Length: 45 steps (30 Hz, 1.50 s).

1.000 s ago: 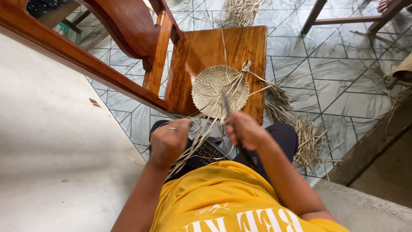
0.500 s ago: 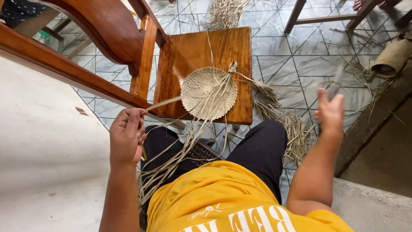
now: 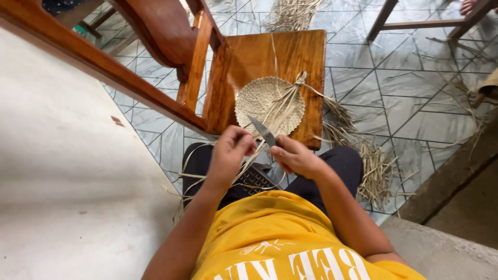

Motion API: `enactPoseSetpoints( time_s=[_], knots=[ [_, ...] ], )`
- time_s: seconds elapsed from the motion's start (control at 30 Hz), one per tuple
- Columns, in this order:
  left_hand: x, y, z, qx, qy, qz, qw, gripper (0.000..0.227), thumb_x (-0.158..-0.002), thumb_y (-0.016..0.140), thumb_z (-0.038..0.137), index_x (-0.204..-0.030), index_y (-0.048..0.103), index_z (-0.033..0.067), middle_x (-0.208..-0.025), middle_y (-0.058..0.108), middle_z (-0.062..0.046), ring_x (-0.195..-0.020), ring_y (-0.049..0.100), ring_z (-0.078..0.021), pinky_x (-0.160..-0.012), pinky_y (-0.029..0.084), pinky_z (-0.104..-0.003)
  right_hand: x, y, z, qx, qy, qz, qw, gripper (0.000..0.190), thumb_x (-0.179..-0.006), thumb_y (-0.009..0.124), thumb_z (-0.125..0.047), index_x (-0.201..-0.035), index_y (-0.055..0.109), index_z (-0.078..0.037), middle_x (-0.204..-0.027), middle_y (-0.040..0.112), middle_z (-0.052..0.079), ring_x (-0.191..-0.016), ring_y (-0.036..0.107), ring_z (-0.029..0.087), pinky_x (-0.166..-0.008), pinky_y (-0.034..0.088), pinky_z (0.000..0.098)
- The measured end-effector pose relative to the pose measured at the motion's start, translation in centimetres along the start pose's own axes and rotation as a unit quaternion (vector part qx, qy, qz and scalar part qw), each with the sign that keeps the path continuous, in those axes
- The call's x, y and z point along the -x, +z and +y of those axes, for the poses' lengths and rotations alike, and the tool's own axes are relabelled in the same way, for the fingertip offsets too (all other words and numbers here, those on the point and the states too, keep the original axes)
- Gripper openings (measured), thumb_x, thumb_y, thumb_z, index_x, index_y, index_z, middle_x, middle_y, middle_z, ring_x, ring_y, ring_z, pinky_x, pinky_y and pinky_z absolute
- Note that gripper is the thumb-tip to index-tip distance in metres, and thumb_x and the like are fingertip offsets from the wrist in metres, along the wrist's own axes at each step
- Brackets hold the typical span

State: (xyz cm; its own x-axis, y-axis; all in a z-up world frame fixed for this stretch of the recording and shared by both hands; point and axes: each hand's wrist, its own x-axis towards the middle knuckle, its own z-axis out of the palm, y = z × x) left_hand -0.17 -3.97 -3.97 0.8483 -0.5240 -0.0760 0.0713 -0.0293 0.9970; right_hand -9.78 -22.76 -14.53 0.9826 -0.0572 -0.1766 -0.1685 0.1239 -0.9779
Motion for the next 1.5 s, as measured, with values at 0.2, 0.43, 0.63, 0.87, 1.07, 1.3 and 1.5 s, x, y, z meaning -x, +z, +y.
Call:
enactPoseSetpoints(
  time_s=[0.2, 0.43, 0.63, 0.87, 1.07, 1.3, 1.5],
  knots=[
    [1.2, 0.2, -1.7, -0.208, 0.020, -0.068, 0.976, 0.012, -0.107, 0.062, 0.022, -0.108, 0.070, 0.0127, -0.073, 0.074, -0.007, -0.072, 0.074, -0.0190, -0.068, 0.059, -0.033, -0.1, 4.8, 0.6, -0.223, -0.034, 0.052, 0.973, 0.034, -0.113, 0.054, -0.028, -0.092, 0.057, -0.001, -0.058, 0.050, 0.011, -0.034, 0.054, 0.021, -0.031, 0.045, 0.0320],
    [2.0, -0.8, -0.4, -0.421, 0.094, -0.105, 0.896, 0.012, -0.106, 0.061, 0.038, -0.106, 0.067, 0.0278, -0.069, 0.073, -0.007, -0.073, 0.075, -0.0360, -0.070, 0.058, -0.045, 0.4, 4.1, -0.6, -0.375, 0.014, -0.003, 0.927, 0.036, -0.113, 0.047, -0.040, -0.097, 0.047, -0.007, -0.057, 0.031, 0.000, -0.029, 0.038, 0.013, -0.024, 0.037, 0.0289],
    [1.3, -6.3, 1.0, -0.508, 0.047, -0.087, 0.856, 0.013, -0.104, 0.057, 0.045, -0.102, 0.063, 0.0337, -0.077, 0.074, -0.008, -0.087, 0.073, -0.0397, -0.076, 0.056, -0.052, 0.9, -0.7, -1.1, -0.408, -0.018, 0.024, 0.912, 0.036, -0.112, 0.049, -0.044, -0.095, 0.046, -0.013, -0.056, 0.030, -0.003, -0.031, 0.035, 0.009, -0.025, 0.034, 0.0248],
    [1.7, -17.9, -2.1, -0.545, -0.047, 0.005, 0.837, 0.010, -0.103, 0.058, 0.038, -0.106, 0.067, 0.0336, -0.078, 0.078, -0.006, -0.088, 0.074, -0.0414, -0.084, 0.058, -0.051, 1.6, -4.4, -3.5, -0.388, -0.067, 0.019, 0.919, 0.039, -0.114, 0.042, -0.049, -0.094, 0.046, -0.016, -0.055, 0.033, -0.006, -0.032, 0.038, 0.007, -0.027, 0.035, 0.0219],
    [0.5, -14.3, -3.4, -0.765, 0.065, -0.042, 0.639, 0.058, -0.092, 0.070, 0.059, -0.144, 0.056, 0.0374, -0.129, 0.065, 0.001, -0.126, 0.061, -0.0287, -0.101, 0.045, -0.060, 0.9, 0.7, -0.8, -0.302, -0.022, 0.107, 0.947, 0.028, -0.114, 0.049, -0.033, -0.095, 0.049, -0.013, -0.052, 0.036, 0.000, -0.027, 0.039, 0.013, -0.027, 0.035, 0.0244],
    [0.6, -2.2, -0.9, -0.248, 0.103, -0.278, 0.922, 0.029, -0.107, 0.062, 0.035, -0.116, 0.069, 0.0085, -0.094, 0.076, -0.014, -0.099, 0.074, -0.0343, -0.093, 0.049, -0.052, 0.9, 2.8, 1.1, -0.159, -0.064, 0.049, 0.984, 0.024, -0.112, 0.056, -0.022, -0.105, 0.059, 0.000, -0.051, 0.048, 0.008, -0.027, 0.051, 0.019, -0.028, 0.043, 0.0277],
    [0.1, -2.5, -0.8, -0.152, 0.043, -0.270, 0.950, 0.019, -0.109, 0.062, 0.015, -0.091, 0.070, 0.0123, -0.056, 0.057, 0.000, -0.054, 0.056, -0.0167, -0.068, 0.051, -0.034, 1.2, 3.4, -0.7, -0.284, -0.042, 0.028, 0.957, 0.030, -0.113, 0.053, -0.026, -0.093, 0.053, -0.002, -0.051, 0.039, 0.004, -0.026, 0.044, 0.015, -0.027, 0.040, 0.0257]
  ],
)
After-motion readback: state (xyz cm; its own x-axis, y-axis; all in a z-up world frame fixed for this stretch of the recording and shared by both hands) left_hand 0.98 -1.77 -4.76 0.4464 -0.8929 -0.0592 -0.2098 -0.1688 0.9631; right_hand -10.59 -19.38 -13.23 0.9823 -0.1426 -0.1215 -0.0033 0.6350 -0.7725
